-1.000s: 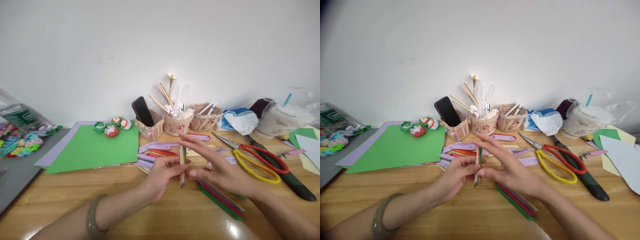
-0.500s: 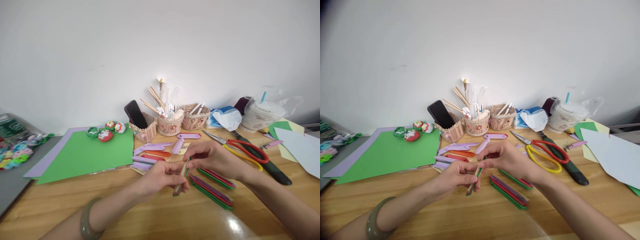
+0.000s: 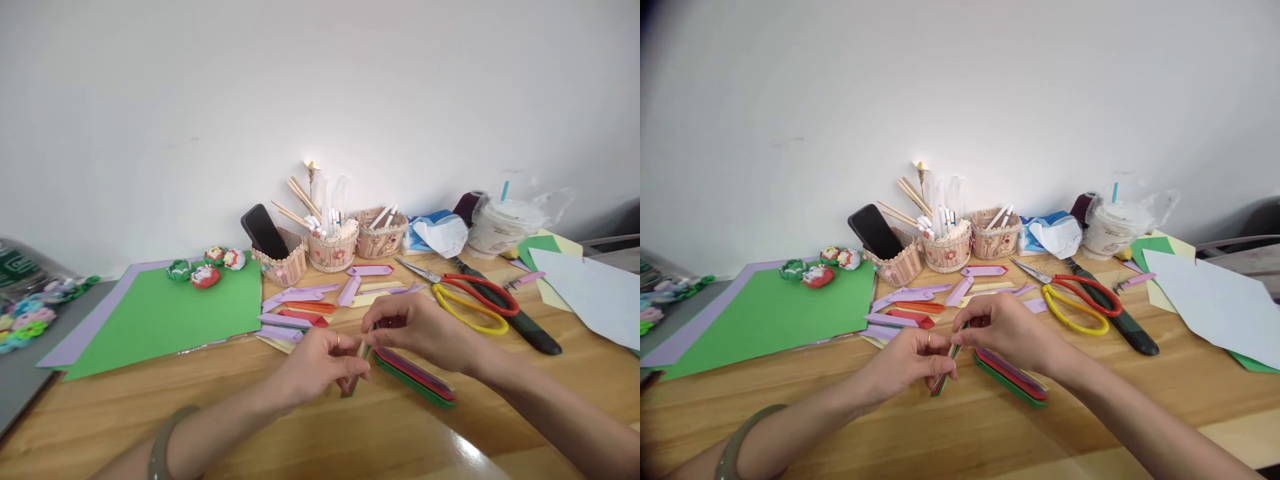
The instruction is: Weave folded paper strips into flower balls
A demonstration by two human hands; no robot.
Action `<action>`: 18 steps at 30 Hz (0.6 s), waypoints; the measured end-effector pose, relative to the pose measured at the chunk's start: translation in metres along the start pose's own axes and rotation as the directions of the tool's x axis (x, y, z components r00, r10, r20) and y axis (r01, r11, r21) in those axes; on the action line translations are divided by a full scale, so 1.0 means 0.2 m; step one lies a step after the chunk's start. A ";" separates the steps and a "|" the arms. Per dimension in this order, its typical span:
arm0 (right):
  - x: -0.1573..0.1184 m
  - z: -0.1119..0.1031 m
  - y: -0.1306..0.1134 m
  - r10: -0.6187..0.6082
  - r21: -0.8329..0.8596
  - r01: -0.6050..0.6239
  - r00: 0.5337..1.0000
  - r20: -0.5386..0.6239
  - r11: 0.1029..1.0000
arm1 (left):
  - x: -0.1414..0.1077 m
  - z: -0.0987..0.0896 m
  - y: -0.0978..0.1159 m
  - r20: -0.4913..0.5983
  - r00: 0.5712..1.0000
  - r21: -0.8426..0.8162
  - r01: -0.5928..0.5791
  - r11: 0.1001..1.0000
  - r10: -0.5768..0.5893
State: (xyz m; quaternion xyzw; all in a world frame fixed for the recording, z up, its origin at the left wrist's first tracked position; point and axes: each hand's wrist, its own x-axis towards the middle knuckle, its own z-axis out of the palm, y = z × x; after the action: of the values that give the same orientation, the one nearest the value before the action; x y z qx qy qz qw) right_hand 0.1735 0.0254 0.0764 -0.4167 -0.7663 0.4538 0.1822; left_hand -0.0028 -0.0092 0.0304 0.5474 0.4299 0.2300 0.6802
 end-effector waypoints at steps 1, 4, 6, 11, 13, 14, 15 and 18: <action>0.00 0.00 0.00 0.038 0.034 -0.037 0.999 -0.003 0.999 | 0.00 0.01 0.00 -0.017 1.000 0.004 -0.010 1.000 0.010; 0.00 0.01 0.01 0.125 0.141 -0.124 0.992 0.003 0.982 | 0.00 0.02 0.01 -0.061 0.998 0.018 -0.023 1.000 0.024; 0.00 0.02 0.01 0.147 0.183 -0.145 0.989 0.002 0.972 | -0.01 0.02 0.02 -0.082 0.996 0.014 -0.025 1.000 0.026; -0.02 0.04 0.02 0.103 0.083 -0.099 0.994 -0.044 0.992 | -0.02 0.03 0.03 -0.125 0.991 0.051 -0.033 0.998 0.039; -0.03 0.05 0.01 0.054 -0.013 -0.055 0.995 -0.088 0.998 | -0.02 0.03 0.03 -0.133 0.989 0.077 -0.059 0.995 0.069; -0.04 0.05 0.00 0.031 -0.052 -0.036 0.994 -0.100 0.998 | -0.02 0.04 0.03 -0.140 0.987 0.079 -0.072 0.994 0.082; -0.04 0.05 -0.01 0.013 -0.074 -0.021 0.995 -0.102 0.997 | -0.03 0.04 0.02 -0.151 0.984 0.074 -0.084 0.994 0.095; -0.08 0.03 -0.01 -0.022 -0.126 0.005 0.991 -0.134 0.992 | -0.02 0.05 0.01 -0.173 0.976 0.056 -0.123 0.991 0.131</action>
State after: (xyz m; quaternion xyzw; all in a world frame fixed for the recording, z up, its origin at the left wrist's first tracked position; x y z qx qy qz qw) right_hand 0.1765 0.0088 0.0768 -0.4520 -0.7820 0.3743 0.2099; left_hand 0.0033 -0.0177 0.0343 0.5663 0.4574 0.3109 0.6111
